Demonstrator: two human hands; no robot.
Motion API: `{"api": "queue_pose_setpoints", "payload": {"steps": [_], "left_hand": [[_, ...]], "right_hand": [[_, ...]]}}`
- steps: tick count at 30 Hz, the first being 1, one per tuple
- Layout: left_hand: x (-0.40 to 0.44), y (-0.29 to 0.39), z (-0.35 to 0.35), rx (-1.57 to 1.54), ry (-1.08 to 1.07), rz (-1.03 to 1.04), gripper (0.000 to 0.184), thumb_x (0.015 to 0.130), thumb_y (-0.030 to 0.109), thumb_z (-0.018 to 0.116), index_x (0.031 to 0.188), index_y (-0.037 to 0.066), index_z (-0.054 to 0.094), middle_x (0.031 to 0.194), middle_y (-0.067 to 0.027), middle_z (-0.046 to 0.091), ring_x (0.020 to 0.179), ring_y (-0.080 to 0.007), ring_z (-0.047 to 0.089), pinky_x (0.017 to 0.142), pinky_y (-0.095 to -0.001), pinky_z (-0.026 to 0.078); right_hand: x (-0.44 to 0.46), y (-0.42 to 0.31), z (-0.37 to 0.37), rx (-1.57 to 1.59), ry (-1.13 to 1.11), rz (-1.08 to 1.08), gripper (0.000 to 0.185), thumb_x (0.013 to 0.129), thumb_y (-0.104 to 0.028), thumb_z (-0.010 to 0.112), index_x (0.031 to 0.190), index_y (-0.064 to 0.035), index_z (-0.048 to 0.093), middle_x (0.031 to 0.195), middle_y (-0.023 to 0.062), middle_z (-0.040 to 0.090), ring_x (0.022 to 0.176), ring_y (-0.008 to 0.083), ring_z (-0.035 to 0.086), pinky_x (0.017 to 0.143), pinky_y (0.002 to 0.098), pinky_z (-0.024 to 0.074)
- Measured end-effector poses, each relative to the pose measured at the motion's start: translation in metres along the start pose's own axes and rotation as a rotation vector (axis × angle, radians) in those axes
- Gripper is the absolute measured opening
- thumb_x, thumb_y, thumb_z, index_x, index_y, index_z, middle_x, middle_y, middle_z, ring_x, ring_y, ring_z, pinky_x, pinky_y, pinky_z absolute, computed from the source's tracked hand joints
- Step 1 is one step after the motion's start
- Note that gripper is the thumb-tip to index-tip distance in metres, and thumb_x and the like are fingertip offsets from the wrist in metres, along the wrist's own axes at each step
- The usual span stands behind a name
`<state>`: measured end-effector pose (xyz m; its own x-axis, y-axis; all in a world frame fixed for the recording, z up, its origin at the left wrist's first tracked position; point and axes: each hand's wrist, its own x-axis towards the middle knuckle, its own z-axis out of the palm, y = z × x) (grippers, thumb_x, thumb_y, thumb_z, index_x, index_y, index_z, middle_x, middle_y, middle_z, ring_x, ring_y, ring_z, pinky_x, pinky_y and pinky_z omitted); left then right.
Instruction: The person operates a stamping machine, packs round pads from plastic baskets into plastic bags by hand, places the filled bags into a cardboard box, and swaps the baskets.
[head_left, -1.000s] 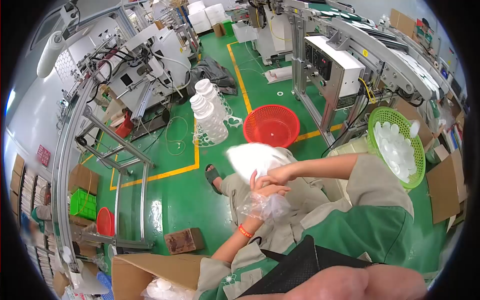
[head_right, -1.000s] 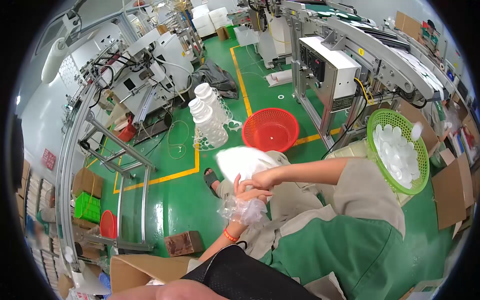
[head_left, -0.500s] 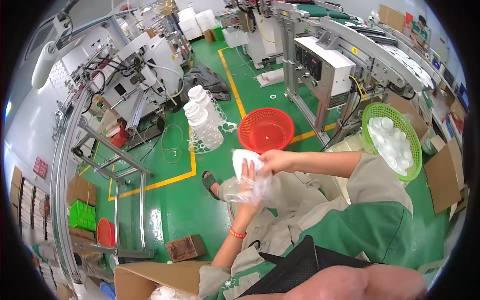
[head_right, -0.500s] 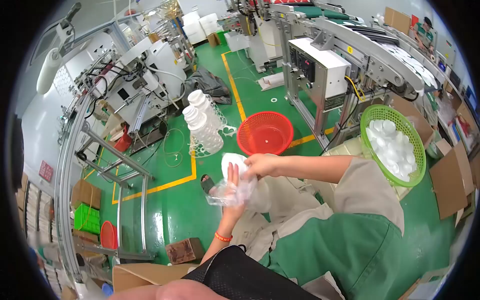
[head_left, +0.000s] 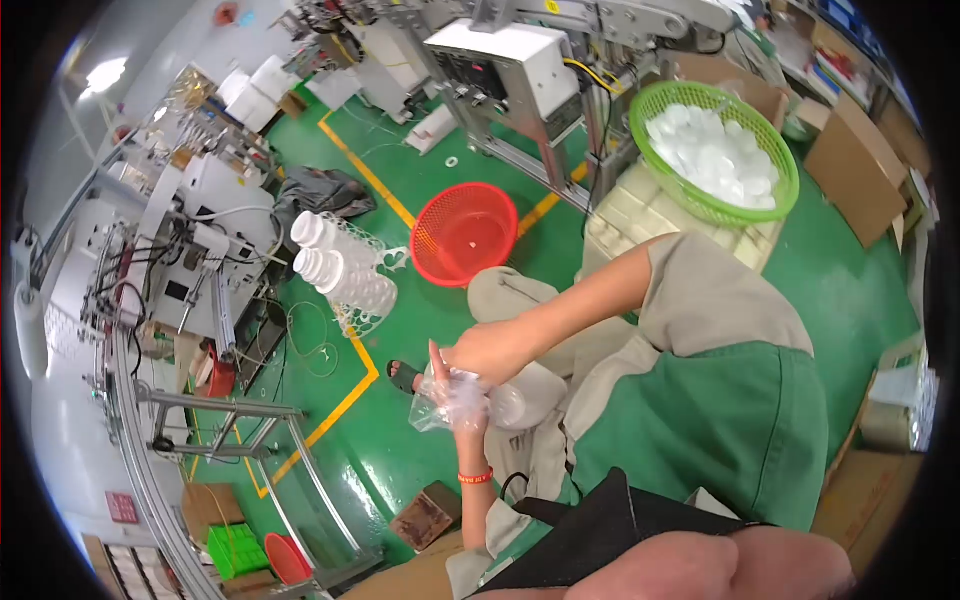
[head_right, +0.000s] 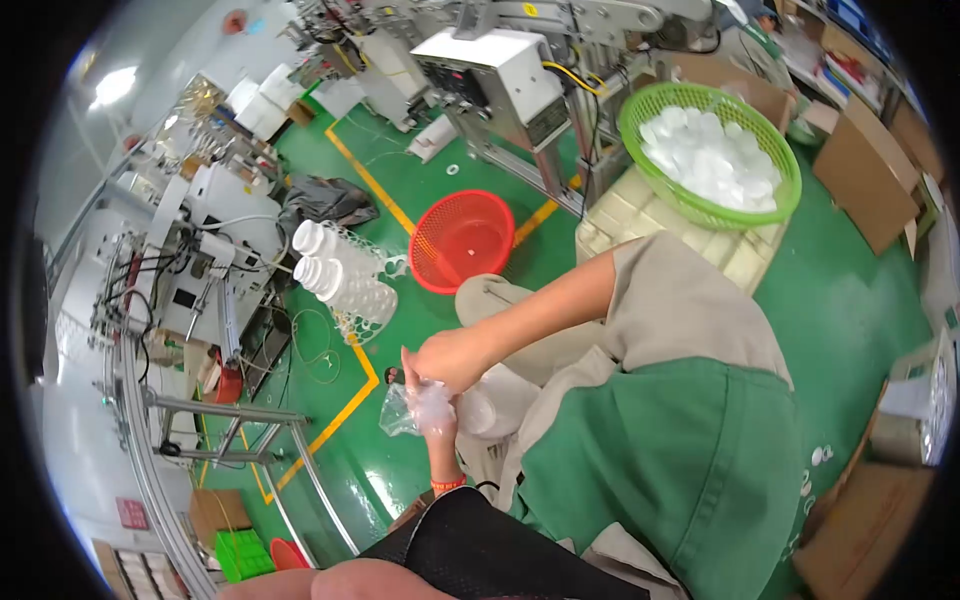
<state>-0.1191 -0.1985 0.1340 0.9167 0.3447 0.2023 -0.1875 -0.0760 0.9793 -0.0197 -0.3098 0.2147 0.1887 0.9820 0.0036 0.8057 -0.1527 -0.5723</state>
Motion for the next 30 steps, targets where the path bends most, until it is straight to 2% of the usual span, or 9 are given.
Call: {"api": "queue_pose_setpoints", "payload": {"steps": [1,5,12,16,19,20,23,26,30], "left_hand": [[0.003,-0.019,-0.007,0.13,0.014,0.126,0.06,0.065,0.008,0.06,0.12,0.001,0.038,0.087,-0.0084,0.054,0.076,-0.0228,0.052,0.069,-0.0331,0.042],[-0.004,-0.046,-0.014,0.445,-0.06,0.089,0.052,0.064,0.006,0.058,0.112,0.001,0.042,0.088,-0.0085,0.054,0.079,-0.0239,0.052,0.07,-0.0334,0.042],[-0.005,-0.042,-0.013,0.798,-0.375,-0.079,0.038,0.061,0.001,0.055,0.099,0.001,0.048,0.088,-0.0088,0.055,0.083,-0.026,0.053,0.071,-0.0339,0.041],[0.005,-0.055,-0.006,0.597,-0.207,0.083,0.036,0.06,-0.002,0.055,0.095,0.001,0.048,0.091,-0.0098,0.055,0.087,-0.0237,0.054,0.075,-0.0342,0.042],[0.015,-0.023,0.009,0.306,0.125,0.007,0.048,0.06,-0.006,0.056,0.106,0.002,0.042,0.098,-0.0089,0.052,0.087,-0.0175,0.055,0.078,-0.0314,0.043],[0.011,-0.019,0.018,0.334,0.275,0.047,0.056,0.055,-0.003,0.06,0.107,0.006,0.045,0.088,-0.0058,0.058,0.09,-0.0224,0.051,0.089,-0.033,0.031],[0.004,-0.017,0.02,0.624,0.213,0.338,0.048,0.052,-0.003,0.062,0.097,0.008,0.055,0.079,-0.0038,0.058,0.074,-0.0208,0.051,0.089,-0.0367,0.034],[0.003,-0.023,0.011,0.757,0.112,0.477,0.035,0.052,-0.002,0.06,0.084,0.011,0.064,0.072,-0.0018,0.058,0.071,-0.0181,0.05,0.094,-0.0417,0.032],[0.002,-0.028,0.002,0.866,0.057,0.399,0.031,0.054,0.001,0.059,0.083,0.011,0.063,0.076,-0.0018,0.058,0.075,-0.0192,0.051,0.098,-0.0435,0.028]], "right_hand": [[-0.008,0.001,0.004,0.267,0.21,-0.134,0.048,0.061,-0.012,0.067,0.101,0.0041,0.046,0.078,0.0192,0.059,0.076,0.0366,0.058,0.066,0.0443,0.0449],[-0.009,0.011,0.004,0.01,0.104,-0.117,0.062,0.06,-0.035,0.073,0.104,-0.0007,0.045,0.077,0.0171,0.059,0.073,0.036,0.058,0.064,0.0439,0.0445],[-0.004,0.021,0.01,0.056,0.204,-0.071,0.052,0.063,-0.037,0.069,0.104,-0.0115,0.051,0.073,0.0137,0.06,0.07,0.0335,0.058,0.06,0.0428,0.0441],[-0.006,0.03,0.011,0.0,0.108,-0.096,0.048,0.066,-0.036,0.067,0.102,-0.0058,0.054,0.075,0.0156,0.061,0.067,0.031,0.058,0.061,0.0378,0.0456],[-0.011,0.055,0.041,0.547,0.452,0.134,0.029,0.078,-0.029,0.061,0.096,-0.0066,0.057,0.072,0.0054,0.06,0.057,0.0176,0.057,0.053,0.0289,0.0443],[-0.009,0.062,0.054,0.81,0.534,0.284,0.025,0.081,-0.027,0.059,0.095,-0.0073,0.057,0.074,0.0026,0.06,0.06,0.0138,0.057,0.053,0.0268,0.0438],[-0.011,0.067,0.065,1.561,0.355,0.682,0.022,0.084,-0.029,0.056,0.092,-0.0083,0.057,0.081,-0.0008,0.058,0.071,0.0094,0.055,0.06,0.0278,0.0439],[-0.022,0.073,0.069,1.743,0.247,0.698,0.025,0.083,-0.03,0.059,0.091,-0.0064,0.057,0.084,0.0017,0.058,0.074,0.0088,0.054,0.066,0.027,0.044],[-0.031,0.053,0.075,1.325,0.408,0.423,0.062,0.075,-0.02,0.069,0.117,-0.0048,0.027,0.082,0.0052,0.056,0.075,0.0123,0.053,0.07,0.0262,0.0416]]}}
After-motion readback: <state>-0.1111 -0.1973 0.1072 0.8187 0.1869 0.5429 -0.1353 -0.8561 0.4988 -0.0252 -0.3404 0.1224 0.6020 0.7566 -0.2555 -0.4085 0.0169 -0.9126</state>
